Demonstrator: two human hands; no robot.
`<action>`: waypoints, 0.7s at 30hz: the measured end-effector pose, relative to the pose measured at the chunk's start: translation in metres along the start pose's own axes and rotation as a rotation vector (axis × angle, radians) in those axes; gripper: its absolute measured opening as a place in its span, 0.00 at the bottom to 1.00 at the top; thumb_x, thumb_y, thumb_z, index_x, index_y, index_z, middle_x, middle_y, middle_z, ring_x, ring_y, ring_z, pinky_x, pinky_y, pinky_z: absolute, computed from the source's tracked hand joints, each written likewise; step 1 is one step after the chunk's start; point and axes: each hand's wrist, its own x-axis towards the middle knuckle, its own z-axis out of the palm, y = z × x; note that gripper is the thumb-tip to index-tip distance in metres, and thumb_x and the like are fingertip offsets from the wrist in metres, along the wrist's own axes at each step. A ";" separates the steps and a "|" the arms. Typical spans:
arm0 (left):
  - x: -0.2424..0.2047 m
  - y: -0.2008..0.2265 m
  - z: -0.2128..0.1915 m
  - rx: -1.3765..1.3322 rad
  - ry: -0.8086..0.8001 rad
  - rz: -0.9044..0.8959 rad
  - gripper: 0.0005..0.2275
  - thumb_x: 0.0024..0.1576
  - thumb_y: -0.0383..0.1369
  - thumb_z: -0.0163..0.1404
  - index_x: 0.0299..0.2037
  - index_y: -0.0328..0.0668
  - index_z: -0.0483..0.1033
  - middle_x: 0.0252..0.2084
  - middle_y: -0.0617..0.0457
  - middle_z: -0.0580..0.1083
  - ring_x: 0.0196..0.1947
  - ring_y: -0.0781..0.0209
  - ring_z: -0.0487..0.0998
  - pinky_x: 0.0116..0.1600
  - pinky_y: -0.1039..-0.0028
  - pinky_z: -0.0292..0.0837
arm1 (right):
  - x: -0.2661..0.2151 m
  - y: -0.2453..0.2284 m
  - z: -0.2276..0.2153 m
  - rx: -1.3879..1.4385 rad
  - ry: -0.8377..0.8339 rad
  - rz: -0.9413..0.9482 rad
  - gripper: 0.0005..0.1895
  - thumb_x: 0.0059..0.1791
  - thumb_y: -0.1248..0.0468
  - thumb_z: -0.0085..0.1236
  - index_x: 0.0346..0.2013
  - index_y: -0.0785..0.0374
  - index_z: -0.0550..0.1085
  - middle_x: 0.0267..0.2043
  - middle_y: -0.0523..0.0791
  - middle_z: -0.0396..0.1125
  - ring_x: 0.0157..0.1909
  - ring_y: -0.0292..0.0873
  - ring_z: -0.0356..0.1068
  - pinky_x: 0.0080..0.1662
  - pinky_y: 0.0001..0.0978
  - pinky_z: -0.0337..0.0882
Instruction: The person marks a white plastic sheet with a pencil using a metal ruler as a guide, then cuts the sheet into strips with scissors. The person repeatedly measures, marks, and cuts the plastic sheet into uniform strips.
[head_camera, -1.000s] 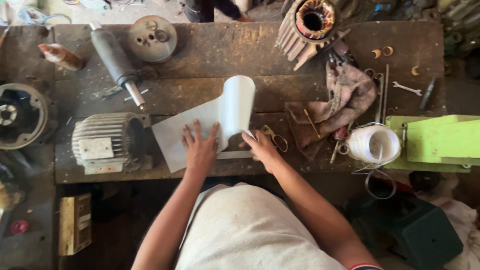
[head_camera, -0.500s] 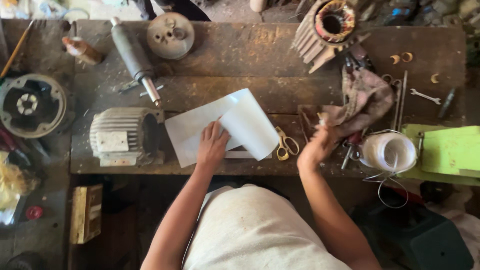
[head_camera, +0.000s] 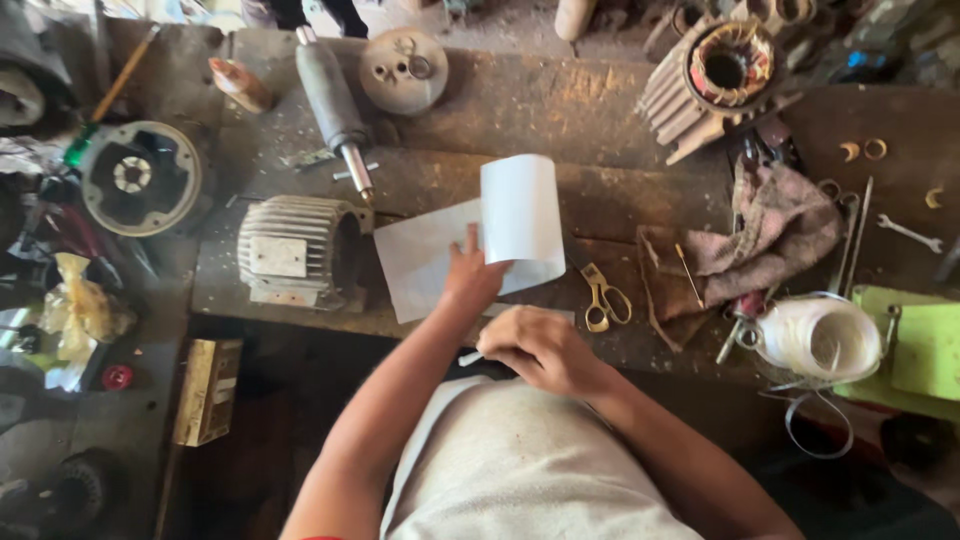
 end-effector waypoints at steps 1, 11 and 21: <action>-0.002 0.000 0.000 -0.088 0.018 0.008 0.18 0.56 0.33 0.48 0.57 0.54 0.75 0.64 0.44 0.70 0.69 0.35 0.57 0.62 0.33 0.55 | 0.000 0.009 0.006 -0.051 0.045 0.163 0.07 0.52 0.66 0.64 0.44 0.60 0.75 0.41 0.46 0.74 0.43 0.47 0.78 0.44 0.39 0.76; -0.034 -0.022 0.001 -0.393 0.346 0.138 0.20 0.57 0.24 0.45 0.61 0.41 0.74 0.62 0.47 0.71 0.67 0.44 0.67 0.72 0.55 0.61 | -0.041 0.185 0.036 -0.270 0.363 0.815 0.13 0.47 0.62 0.65 0.42 0.66 0.78 0.37 0.52 0.75 0.36 0.49 0.77 0.39 0.39 0.75; -0.022 -0.002 0.008 -0.302 0.467 0.088 0.13 0.57 0.31 0.52 0.51 0.46 0.79 0.60 0.48 0.73 0.65 0.43 0.69 0.70 0.51 0.61 | -0.052 0.136 0.004 -0.451 0.134 0.683 0.09 0.51 0.60 0.61 0.42 0.58 0.81 0.38 0.48 0.77 0.40 0.47 0.79 0.43 0.37 0.76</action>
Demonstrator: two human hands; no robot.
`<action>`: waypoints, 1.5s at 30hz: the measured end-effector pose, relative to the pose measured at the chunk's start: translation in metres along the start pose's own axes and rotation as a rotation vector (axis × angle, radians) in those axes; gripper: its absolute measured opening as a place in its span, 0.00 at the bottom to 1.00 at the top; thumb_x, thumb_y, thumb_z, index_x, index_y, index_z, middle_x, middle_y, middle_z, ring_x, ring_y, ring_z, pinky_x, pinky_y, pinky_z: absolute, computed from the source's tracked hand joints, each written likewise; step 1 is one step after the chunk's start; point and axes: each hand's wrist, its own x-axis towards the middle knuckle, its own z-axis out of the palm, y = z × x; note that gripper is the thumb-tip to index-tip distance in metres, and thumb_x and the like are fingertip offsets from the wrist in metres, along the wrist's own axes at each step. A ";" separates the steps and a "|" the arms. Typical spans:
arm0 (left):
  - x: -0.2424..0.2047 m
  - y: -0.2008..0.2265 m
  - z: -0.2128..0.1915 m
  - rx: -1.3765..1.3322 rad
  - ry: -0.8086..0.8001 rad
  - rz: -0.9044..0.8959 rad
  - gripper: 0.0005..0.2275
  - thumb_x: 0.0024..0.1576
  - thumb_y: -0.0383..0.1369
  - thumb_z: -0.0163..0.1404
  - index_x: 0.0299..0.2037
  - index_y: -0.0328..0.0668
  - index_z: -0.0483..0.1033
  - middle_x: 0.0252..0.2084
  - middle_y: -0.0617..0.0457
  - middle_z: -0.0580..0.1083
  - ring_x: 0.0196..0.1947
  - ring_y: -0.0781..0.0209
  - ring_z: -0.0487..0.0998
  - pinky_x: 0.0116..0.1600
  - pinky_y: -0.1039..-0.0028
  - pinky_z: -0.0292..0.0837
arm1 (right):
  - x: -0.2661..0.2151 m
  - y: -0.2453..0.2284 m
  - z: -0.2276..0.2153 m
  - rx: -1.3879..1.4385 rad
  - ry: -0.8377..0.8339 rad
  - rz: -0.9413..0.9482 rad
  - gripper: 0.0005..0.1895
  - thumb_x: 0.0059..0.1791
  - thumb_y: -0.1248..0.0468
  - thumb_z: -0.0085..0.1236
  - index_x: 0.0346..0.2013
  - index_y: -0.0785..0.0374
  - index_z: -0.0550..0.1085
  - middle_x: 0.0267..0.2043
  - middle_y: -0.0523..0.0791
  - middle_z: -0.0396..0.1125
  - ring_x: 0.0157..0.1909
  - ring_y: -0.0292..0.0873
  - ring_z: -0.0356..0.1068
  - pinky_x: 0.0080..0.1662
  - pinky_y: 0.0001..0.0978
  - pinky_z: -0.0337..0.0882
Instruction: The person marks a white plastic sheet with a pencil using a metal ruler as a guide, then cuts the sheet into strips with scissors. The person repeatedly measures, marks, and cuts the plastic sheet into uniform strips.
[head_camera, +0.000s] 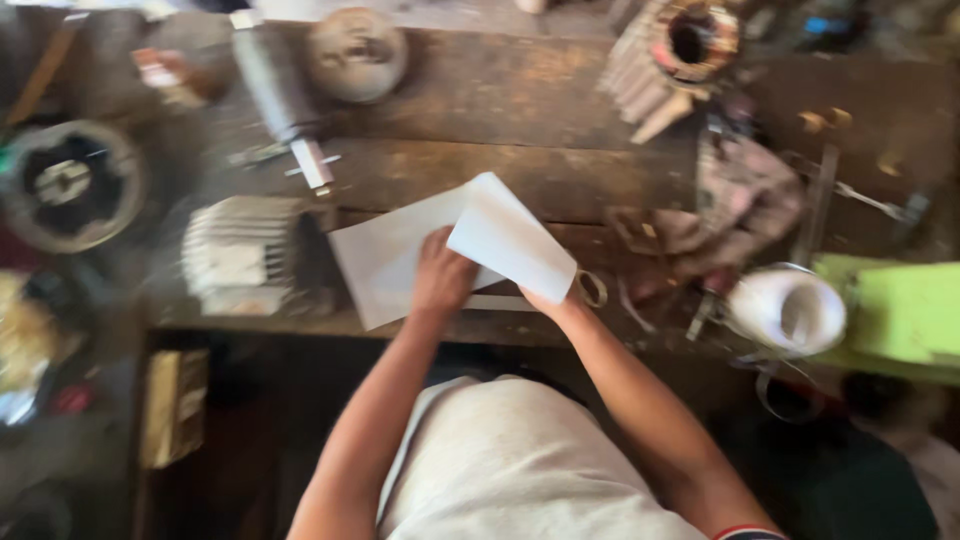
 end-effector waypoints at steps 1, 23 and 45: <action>0.001 0.002 0.003 0.011 0.011 0.006 0.14 0.58 0.34 0.52 0.53 0.45 0.78 0.62 0.48 0.72 0.65 0.43 0.68 0.70 0.50 0.60 | -0.012 0.003 -0.024 -0.056 -0.008 0.021 0.09 0.51 0.60 0.60 0.42 0.58 0.82 0.39 0.47 0.78 0.40 0.47 0.79 0.44 0.36 0.76; 0.017 -0.053 -0.012 0.095 -0.195 0.021 0.20 0.59 0.35 0.52 0.63 0.52 0.73 0.68 0.52 0.69 0.70 0.48 0.65 0.73 0.54 0.56 | -0.076 0.025 -0.103 -0.453 0.279 0.186 0.10 0.49 0.72 0.56 0.44 0.62 0.71 0.49 0.55 0.65 0.45 0.61 0.71 0.44 0.50 0.73; 0.022 -0.063 -0.007 0.093 -0.192 0.073 0.15 0.58 0.31 0.51 0.55 0.48 0.77 0.60 0.52 0.71 0.67 0.49 0.65 0.73 0.52 0.57 | -0.089 -0.060 -0.047 0.073 -0.369 0.493 0.17 0.50 0.53 0.61 0.28 0.64 0.75 0.21 0.50 0.69 0.23 0.40 0.66 0.30 0.37 0.65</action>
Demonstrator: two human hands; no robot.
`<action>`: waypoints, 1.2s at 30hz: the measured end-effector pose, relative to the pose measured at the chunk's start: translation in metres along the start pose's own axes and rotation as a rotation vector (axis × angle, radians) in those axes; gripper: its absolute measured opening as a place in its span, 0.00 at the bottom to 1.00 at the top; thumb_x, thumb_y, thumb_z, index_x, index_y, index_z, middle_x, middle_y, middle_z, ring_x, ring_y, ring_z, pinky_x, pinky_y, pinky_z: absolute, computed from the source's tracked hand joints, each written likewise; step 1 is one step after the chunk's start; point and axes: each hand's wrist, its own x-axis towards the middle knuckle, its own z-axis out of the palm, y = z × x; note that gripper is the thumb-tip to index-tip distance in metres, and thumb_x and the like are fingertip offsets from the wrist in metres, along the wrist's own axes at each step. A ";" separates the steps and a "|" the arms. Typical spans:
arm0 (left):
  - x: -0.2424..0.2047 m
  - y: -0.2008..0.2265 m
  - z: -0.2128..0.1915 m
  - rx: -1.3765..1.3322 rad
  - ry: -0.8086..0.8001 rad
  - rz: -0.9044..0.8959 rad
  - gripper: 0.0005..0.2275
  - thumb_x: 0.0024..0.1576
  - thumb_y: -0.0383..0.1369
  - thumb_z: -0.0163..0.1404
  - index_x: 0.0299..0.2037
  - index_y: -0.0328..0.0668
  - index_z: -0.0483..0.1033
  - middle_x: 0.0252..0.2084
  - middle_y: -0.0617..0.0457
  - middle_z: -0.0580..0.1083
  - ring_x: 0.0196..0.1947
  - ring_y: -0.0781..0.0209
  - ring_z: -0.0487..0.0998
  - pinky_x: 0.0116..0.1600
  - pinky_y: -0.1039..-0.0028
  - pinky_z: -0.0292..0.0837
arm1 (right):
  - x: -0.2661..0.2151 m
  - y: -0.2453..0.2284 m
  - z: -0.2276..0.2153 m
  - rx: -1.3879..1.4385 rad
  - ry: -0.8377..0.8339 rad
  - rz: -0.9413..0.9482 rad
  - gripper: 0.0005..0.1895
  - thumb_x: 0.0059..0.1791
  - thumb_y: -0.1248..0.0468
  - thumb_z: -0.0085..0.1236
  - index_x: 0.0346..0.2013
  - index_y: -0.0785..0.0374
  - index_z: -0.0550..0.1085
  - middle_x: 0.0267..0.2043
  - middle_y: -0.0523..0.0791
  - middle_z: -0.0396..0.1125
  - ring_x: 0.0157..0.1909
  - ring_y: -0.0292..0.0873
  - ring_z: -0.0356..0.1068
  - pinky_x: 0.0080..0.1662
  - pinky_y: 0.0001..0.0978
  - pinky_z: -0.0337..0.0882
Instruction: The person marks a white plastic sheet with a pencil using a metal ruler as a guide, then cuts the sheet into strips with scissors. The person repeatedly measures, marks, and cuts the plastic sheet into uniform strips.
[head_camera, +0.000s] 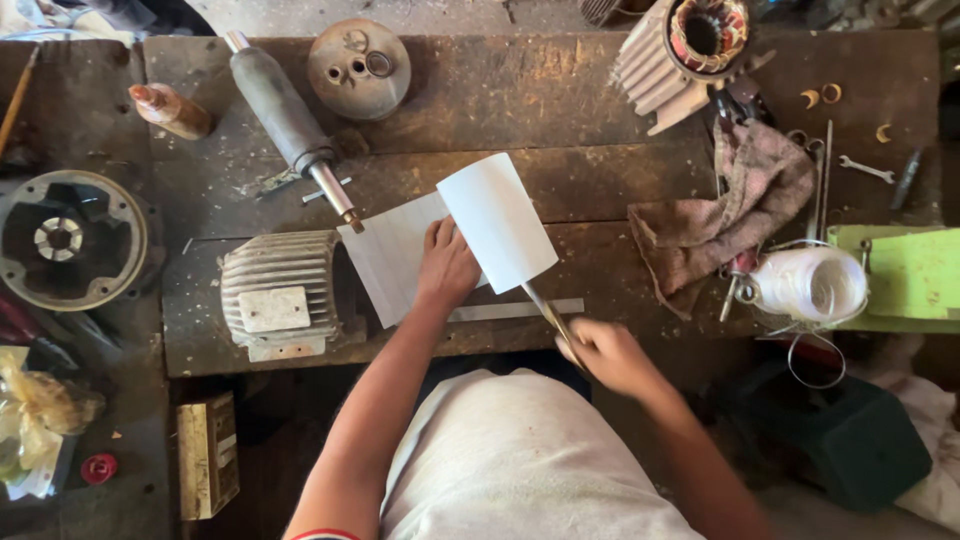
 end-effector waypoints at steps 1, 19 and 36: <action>-0.001 -0.001 0.000 0.015 -0.026 0.016 0.17 0.57 0.31 0.50 0.57 0.48 0.76 0.62 0.51 0.70 0.68 0.47 0.64 0.72 0.51 0.56 | 0.018 -0.004 0.011 0.039 0.123 -0.006 0.17 0.51 0.53 0.61 0.27 0.64 0.75 0.21 0.52 0.69 0.23 0.44 0.67 0.29 0.40 0.65; 0.030 -0.008 -0.015 -0.167 0.086 -0.008 0.21 0.58 0.37 0.54 0.62 0.48 0.74 0.61 0.52 0.68 0.62 0.50 0.66 0.65 0.55 0.60 | 0.032 0.015 -0.032 -0.465 0.776 -0.214 0.21 0.54 0.62 0.54 0.61 0.68 0.71 0.49 0.59 0.70 0.48 0.63 0.72 0.49 0.50 0.72; 0.056 -0.008 -0.027 -0.189 0.187 -0.201 0.18 0.56 0.41 0.58 0.58 0.59 0.79 0.55 0.49 0.69 0.59 0.48 0.67 0.63 0.56 0.59 | 0.105 -0.053 -0.032 1.024 0.121 -0.172 0.19 0.51 0.73 0.48 0.56 0.61 0.70 0.55 0.42 0.70 0.57 0.37 0.75 0.57 0.29 0.76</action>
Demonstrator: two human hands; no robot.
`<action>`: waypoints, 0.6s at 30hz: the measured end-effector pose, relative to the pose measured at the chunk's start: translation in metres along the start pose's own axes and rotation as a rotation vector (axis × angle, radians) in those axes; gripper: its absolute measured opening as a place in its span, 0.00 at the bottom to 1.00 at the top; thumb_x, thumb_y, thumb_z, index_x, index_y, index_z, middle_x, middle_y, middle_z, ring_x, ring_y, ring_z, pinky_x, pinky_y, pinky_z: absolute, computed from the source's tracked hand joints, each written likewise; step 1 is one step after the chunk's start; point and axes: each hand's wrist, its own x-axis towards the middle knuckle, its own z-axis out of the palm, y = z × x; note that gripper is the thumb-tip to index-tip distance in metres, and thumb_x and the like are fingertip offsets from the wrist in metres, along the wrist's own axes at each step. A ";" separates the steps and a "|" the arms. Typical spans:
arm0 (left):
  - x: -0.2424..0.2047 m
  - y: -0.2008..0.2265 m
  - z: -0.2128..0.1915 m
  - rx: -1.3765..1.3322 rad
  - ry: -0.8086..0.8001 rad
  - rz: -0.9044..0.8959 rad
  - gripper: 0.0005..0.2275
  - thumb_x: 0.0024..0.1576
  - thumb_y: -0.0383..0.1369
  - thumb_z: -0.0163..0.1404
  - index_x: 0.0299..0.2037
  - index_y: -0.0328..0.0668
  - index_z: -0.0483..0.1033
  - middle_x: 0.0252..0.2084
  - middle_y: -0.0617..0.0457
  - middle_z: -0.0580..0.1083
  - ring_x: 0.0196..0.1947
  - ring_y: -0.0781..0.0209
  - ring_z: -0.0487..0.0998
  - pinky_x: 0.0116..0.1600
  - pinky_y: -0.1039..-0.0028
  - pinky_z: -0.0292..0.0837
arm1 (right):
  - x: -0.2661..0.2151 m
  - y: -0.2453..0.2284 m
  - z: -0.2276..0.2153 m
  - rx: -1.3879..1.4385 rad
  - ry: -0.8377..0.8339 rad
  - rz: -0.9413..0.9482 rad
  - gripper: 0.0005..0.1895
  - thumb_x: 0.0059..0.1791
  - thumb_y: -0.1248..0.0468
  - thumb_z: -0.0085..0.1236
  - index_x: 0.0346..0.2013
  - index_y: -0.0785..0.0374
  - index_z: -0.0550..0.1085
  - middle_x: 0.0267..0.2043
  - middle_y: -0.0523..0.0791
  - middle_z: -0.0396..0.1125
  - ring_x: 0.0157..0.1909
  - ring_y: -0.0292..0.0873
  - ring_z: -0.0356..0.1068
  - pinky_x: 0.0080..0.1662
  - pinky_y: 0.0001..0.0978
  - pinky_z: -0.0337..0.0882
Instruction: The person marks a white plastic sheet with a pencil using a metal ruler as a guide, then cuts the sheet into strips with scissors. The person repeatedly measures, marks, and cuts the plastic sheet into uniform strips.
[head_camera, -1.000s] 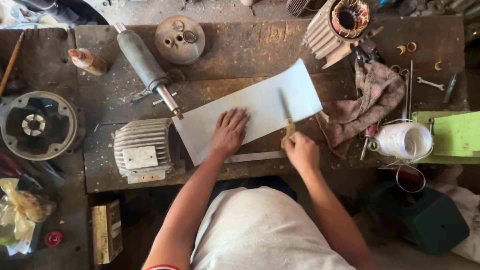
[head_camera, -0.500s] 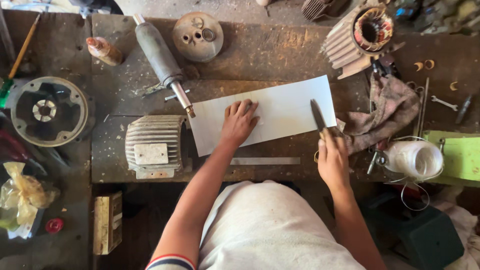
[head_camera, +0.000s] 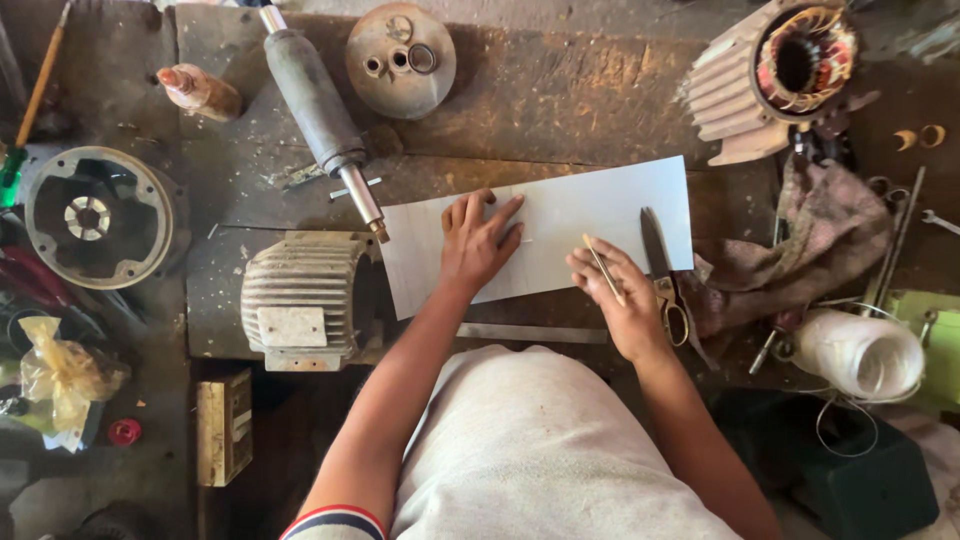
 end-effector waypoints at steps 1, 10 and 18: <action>0.002 0.000 0.000 0.000 0.001 -0.008 0.19 0.56 0.40 0.58 0.58 0.59 0.79 0.55 0.49 0.69 0.58 0.48 0.67 0.63 0.56 0.59 | 0.005 0.004 0.000 -0.179 0.039 -0.096 0.15 0.53 0.73 0.50 0.54 0.64 0.71 0.51 0.45 0.71 0.53 0.39 0.74 0.54 0.29 0.75; 0.007 -0.002 0.002 0.002 -0.020 -0.041 0.19 0.57 0.40 0.59 0.60 0.60 0.78 0.55 0.49 0.68 0.58 0.48 0.67 0.63 0.57 0.60 | 0.052 0.041 0.017 -0.709 0.198 -0.361 0.09 0.54 0.69 0.56 0.47 0.69 0.74 0.38 0.47 0.75 0.39 0.39 0.77 0.41 0.30 0.75; 0.007 -0.004 0.001 -0.008 -0.028 -0.041 0.19 0.57 0.40 0.60 0.60 0.62 0.78 0.55 0.50 0.68 0.58 0.48 0.66 0.64 0.57 0.60 | 0.058 0.038 0.030 -0.778 0.142 -0.458 0.07 0.55 0.70 0.55 0.47 0.66 0.76 0.40 0.49 0.75 0.41 0.45 0.78 0.44 0.34 0.76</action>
